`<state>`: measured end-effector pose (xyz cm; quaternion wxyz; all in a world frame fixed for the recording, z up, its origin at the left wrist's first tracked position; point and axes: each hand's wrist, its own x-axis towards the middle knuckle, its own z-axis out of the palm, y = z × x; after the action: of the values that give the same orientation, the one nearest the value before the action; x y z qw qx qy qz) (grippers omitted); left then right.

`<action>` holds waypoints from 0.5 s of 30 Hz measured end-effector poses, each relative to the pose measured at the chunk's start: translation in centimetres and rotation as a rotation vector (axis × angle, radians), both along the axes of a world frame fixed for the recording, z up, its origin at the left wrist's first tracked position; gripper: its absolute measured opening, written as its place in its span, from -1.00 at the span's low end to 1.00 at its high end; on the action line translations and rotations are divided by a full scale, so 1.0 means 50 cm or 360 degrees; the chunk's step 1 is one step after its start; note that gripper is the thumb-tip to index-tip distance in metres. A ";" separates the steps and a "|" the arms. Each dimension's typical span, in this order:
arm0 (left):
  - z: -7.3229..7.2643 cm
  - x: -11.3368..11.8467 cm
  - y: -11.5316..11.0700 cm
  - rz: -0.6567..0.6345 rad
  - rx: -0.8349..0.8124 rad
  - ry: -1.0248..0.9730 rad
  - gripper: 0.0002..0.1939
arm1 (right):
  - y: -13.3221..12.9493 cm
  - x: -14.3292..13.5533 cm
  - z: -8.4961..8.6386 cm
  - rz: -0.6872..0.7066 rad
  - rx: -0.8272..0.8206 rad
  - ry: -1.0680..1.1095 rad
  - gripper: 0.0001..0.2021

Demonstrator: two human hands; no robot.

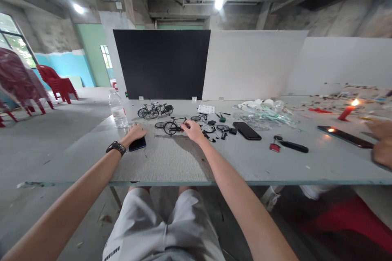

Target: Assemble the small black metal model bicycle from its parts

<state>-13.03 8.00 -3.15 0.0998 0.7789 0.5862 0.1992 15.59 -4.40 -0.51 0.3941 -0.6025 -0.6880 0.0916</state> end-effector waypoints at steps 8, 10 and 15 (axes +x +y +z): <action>0.003 -0.020 -0.006 0.0033 0.0022 0.0094 -0.47 | -0.002 -0.001 0.001 0.0006 0.0008 -0.0001 -0.60; 0.002 -0.018 -0.008 0.0045 0.0034 0.0097 -0.46 | -0.002 -0.002 0.001 0.0006 0.0003 0.0004 -0.60; 0.002 -0.012 -0.010 0.0026 0.0040 0.0080 -0.47 | -0.002 -0.001 0.001 0.0012 -0.0026 0.0016 -0.60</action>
<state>-13.64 7.51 -3.04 0.0736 0.7801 0.5922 0.1877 15.56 -4.48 -0.47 0.3922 -0.6026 -0.6876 0.1017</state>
